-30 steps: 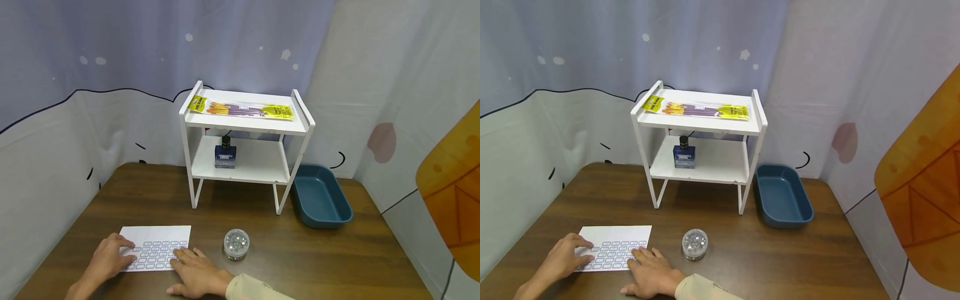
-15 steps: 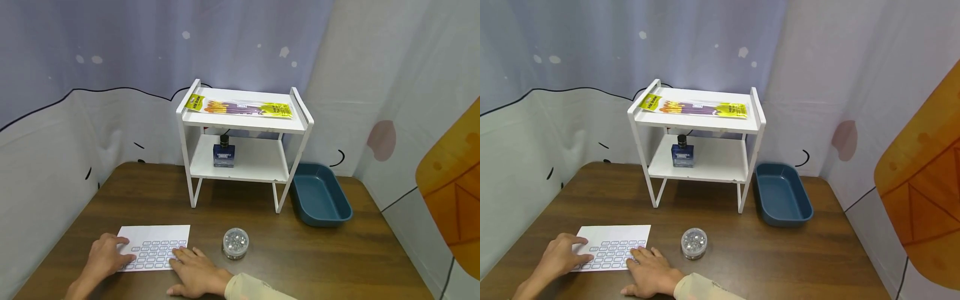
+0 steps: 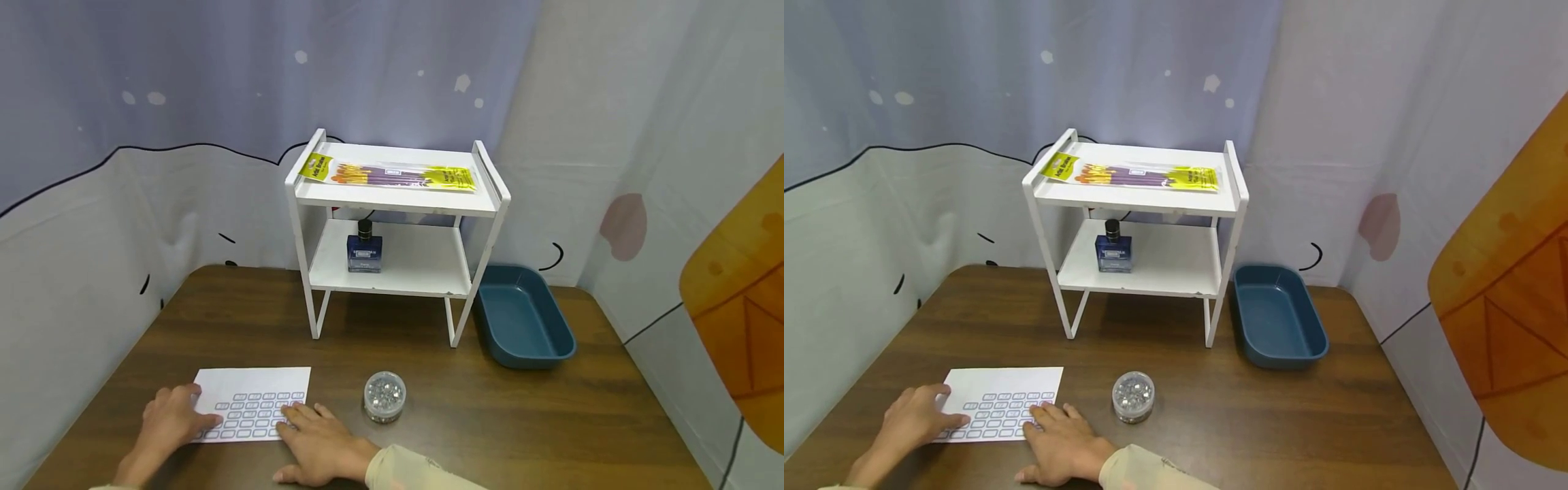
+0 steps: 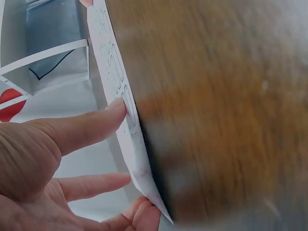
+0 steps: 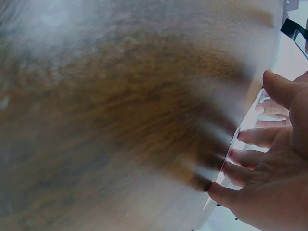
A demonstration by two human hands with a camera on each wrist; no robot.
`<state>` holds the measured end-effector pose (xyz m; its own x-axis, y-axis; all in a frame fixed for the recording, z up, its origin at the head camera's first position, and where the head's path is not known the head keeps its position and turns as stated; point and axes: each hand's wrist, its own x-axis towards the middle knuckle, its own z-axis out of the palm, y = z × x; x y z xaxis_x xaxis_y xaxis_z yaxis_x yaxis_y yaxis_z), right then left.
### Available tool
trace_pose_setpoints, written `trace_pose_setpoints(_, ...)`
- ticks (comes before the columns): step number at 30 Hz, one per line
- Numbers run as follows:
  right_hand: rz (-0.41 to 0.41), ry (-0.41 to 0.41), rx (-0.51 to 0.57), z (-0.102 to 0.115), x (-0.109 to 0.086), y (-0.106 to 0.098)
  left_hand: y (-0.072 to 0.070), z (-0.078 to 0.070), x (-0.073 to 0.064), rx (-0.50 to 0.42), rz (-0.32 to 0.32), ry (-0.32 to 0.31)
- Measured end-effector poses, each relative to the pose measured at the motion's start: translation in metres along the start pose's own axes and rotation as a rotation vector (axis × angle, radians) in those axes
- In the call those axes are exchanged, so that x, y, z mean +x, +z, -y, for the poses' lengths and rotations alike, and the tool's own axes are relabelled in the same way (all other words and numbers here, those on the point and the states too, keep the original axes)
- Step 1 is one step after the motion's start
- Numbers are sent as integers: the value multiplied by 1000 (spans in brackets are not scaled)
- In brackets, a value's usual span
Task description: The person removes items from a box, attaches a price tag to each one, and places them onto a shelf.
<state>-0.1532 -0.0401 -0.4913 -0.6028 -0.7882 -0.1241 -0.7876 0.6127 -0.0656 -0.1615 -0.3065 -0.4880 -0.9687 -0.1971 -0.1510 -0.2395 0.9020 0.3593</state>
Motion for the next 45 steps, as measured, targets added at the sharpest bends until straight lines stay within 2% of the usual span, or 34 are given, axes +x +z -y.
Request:
trace_pose_setpoints(4,3,-1,10,-1,-1,-1,0,-1,2,-10,30,-7)
trace_pose_setpoints(8,5,-2,17,-2,-1,-2,-3,-2,6,-78,106,1)
trace_pose_setpoints(10,6,-3,16,-2,-1,-2,-5,-2,7,-178,153,16)
trace_pose_setpoints(13,7,-6,10,-2,-1,-2,-10,-1,7,-404,244,9)
trace_pose_setpoints(16,6,-8,1,-1,-1,-2,-16,3,7,-624,317,-51)
trace_pose_setpoints(19,-1,-7,-14,-1,0,-1,-23,12,6,-728,342,-65)
trace_pose_setpoints(23,-3,-4,-21,-1,-1,0,-26,27,3,-819,346,-14)
trace_pose_setpoints(25,-2,-2,-16,-1,-1,0,-25,32,2,-901,336,-17)
trace_pose_setpoints(27,0,-1,-11,-1,-1,0,-23,36,1,-1033,337,-59)
trace_pose_setpoints(30,-2,-1,-10,-1,-1,0,-20,39,-2,-1267,342,-172)
trace_pose_setpoints(32,0,-1,-11,-2,0,0,-18,38,-4,-1361,346,-231)
trace_pose_setpoints(34,2,-1,-13,-2,0,-1,-17,34,-7,-1415,337,-272)
trace_pose_setpoints(37,5,-1,-13,-2,0,-1,-14,26,-10,-1396,318,-271)
trace_pose_setpoints(39,5,-2,-12,-2,0,-1,-12,20,-13,-1314,289,-253)
trace_pose_setpoints(42,6,0,-10,-2,-1,-2,-7,8,-18,-1081,170,-218)
trace_pose_setpoints(45,7,2,-13,-2,-1,-2,-2,-2,-24,-793,16,-193)
